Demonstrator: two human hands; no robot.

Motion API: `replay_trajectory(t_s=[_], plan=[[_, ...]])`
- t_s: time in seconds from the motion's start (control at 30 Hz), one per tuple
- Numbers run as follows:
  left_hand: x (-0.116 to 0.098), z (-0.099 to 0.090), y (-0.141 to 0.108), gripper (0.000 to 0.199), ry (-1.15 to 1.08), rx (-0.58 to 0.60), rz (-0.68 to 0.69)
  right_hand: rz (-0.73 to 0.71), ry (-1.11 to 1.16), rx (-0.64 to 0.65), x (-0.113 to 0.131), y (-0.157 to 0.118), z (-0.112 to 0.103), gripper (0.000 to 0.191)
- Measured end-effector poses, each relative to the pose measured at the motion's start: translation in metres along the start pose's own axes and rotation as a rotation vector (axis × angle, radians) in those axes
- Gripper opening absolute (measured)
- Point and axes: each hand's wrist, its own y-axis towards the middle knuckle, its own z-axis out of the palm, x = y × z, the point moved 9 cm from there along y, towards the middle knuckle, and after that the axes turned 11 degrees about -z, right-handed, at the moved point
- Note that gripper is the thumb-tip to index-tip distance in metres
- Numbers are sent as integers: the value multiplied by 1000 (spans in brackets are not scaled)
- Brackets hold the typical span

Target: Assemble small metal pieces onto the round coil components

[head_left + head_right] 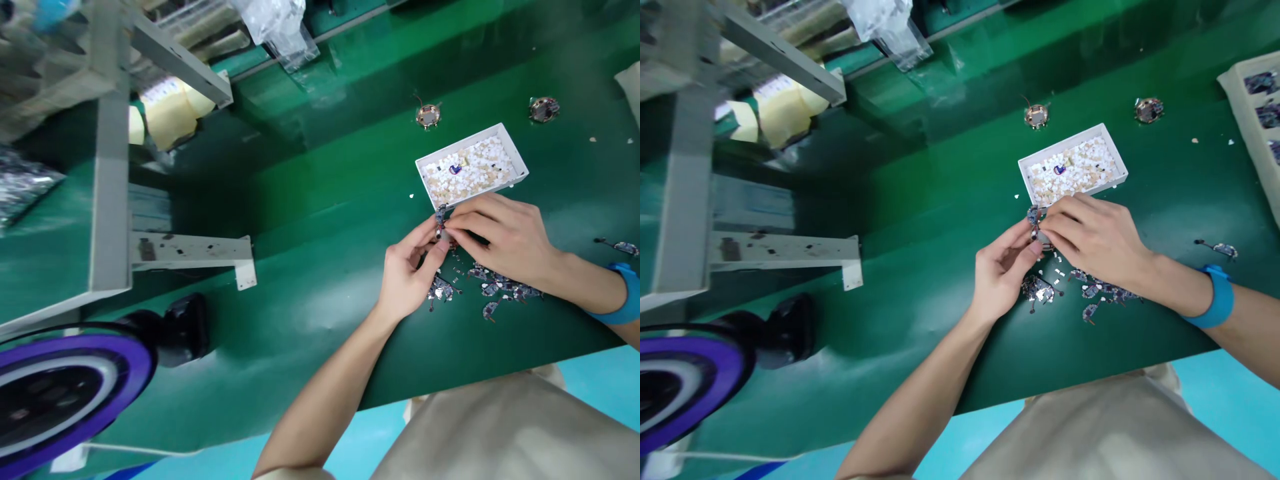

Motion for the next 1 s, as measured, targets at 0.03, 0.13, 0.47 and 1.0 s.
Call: replay_trajectory(t_s=[0.03,0.13,0.47,1.0], plan=[[0,0,0,44,4,-2,-1,16,18,-5,-1,0,0,12],[0,-1,0,43,19,-8,4,89,93,-16,-5,0,2,13],[-8,-11,-1,24,79,-152,18,120,253,29,0,-2,12,10],[-9,-15,-10,22,243,-281,75,222,309,11,-11,-2,2,11]])
